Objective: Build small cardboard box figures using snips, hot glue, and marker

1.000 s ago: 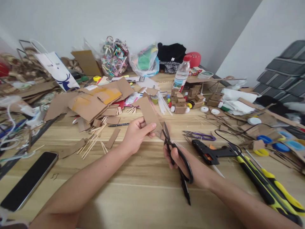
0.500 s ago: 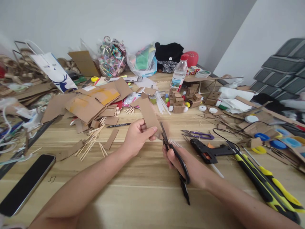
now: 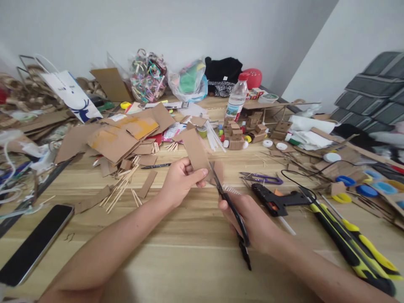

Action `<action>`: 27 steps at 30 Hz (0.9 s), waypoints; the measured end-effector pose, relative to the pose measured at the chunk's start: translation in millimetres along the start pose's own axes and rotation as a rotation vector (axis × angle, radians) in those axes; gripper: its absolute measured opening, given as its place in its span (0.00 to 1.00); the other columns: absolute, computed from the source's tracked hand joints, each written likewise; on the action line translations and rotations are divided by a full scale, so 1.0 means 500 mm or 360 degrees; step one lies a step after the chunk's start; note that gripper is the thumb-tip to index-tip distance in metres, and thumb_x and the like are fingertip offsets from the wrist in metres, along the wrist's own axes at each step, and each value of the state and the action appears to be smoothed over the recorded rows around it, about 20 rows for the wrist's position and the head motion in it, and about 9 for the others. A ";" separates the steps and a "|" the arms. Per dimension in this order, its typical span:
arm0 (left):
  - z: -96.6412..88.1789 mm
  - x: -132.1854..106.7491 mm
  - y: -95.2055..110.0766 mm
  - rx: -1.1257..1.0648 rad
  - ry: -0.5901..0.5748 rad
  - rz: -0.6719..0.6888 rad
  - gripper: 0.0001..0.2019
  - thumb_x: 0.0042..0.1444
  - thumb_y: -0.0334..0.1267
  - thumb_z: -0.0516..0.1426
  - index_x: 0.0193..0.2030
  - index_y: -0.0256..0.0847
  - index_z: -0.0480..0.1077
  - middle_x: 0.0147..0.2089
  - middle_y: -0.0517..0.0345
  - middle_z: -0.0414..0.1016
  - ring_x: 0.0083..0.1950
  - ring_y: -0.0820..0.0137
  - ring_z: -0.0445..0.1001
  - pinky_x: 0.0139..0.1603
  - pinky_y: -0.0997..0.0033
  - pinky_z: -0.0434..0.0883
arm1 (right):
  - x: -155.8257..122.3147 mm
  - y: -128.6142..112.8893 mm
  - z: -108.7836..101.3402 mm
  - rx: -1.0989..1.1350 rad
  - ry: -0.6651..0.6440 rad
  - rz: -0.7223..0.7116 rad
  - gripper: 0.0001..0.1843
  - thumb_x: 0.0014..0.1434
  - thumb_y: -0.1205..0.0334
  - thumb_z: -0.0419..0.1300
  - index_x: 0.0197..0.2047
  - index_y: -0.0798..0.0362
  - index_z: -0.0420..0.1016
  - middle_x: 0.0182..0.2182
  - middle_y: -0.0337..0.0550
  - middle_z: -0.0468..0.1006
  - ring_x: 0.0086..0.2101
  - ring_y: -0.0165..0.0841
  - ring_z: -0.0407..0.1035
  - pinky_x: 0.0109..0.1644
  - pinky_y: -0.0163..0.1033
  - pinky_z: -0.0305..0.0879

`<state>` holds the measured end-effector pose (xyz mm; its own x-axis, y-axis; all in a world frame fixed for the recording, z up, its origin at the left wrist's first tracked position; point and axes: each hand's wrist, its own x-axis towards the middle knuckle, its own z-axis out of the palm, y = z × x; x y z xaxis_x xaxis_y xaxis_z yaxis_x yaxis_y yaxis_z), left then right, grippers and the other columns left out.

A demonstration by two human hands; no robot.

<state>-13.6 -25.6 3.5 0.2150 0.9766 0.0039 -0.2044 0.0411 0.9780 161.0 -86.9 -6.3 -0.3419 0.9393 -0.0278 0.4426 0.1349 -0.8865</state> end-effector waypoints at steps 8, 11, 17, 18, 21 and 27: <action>0.000 0.000 0.006 0.0009 -0.0021 -0.0041 0.20 0.34 0.47 0.73 0.23 0.41 0.67 0.19 0.67 0.69 0.19 0.77 0.67 0.23 0.75 0.68 | 0.002 0.007 0.011 0.0033 0.0024 0.0022 0.28 0.64 0.33 0.53 0.25 0.46 0.58 0.13 0.33 0.62 0.16 0.30 0.56 0.18 0.36 0.51; -0.003 0.001 0.004 -0.0002 -0.0036 -0.0057 0.20 0.35 0.48 0.73 0.24 0.40 0.69 0.20 0.66 0.70 0.20 0.76 0.68 0.24 0.74 0.69 | 0.002 0.011 0.012 0.0004 0.0001 0.0035 0.27 0.64 0.34 0.51 0.25 0.46 0.57 0.13 0.32 0.63 0.16 0.30 0.57 0.19 0.36 0.52; -0.005 0.000 -0.011 -0.0006 -0.0151 -0.0169 0.19 0.36 0.46 0.74 0.26 0.39 0.72 0.22 0.62 0.74 0.21 0.75 0.70 0.25 0.73 0.70 | 0.001 0.012 0.005 -0.0114 0.0025 -0.0082 0.28 0.67 0.33 0.47 0.25 0.46 0.56 0.14 0.33 0.63 0.17 0.29 0.55 0.20 0.37 0.51; -0.005 -0.001 -0.012 -0.0013 -0.0155 -0.0187 0.19 0.36 0.46 0.74 0.26 0.39 0.73 0.22 0.61 0.75 0.21 0.75 0.70 0.25 0.73 0.70 | 0.002 0.012 0.004 -0.0113 0.0028 -0.0083 0.29 0.66 0.32 0.48 0.25 0.45 0.56 0.14 0.33 0.63 0.17 0.29 0.55 0.20 0.37 0.51; -0.003 -0.001 -0.011 -0.0046 -0.0154 -0.0216 0.19 0.35 0.46 0.74 0.26 0.38 0.73 0.22 0.61 0.75 0.21 0.75 0.70 0.25 0.73 0.70 | 0.003 0.013 0.008 -0.0052 0.0019 -0.0030 0.29 0.64 0.32 0.51 0.24 0.45 0.56 0.14 0.33 0.62 0.17 0.30 0.56 0.19 0.36 0.51; 0.004 -0.001 -0.003 -0.0125 -0.0139 -0.0217 0.19 0.32 0.45 0.75 0.24 0.39 0.72 0.21 0.64 0.74 0.20 0.77 0.69 0.24 0.75 0.70 | 0.004 0.008 0.027 0.0132 0.0065 0.0160 0.28 0.61 0.33 0.51 0.23 0.45 0.52 0.14 0.29 0.55 0.14 0.27 0.54 0.16 0.34 0.52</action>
<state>-11.3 -26.6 2.2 0.3276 0.9388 -0.1064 -0.2408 0.1919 0.9514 150.9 -88.5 -15.9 -0.2645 0.9590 -0.1014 0.4023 0.0142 -0.9154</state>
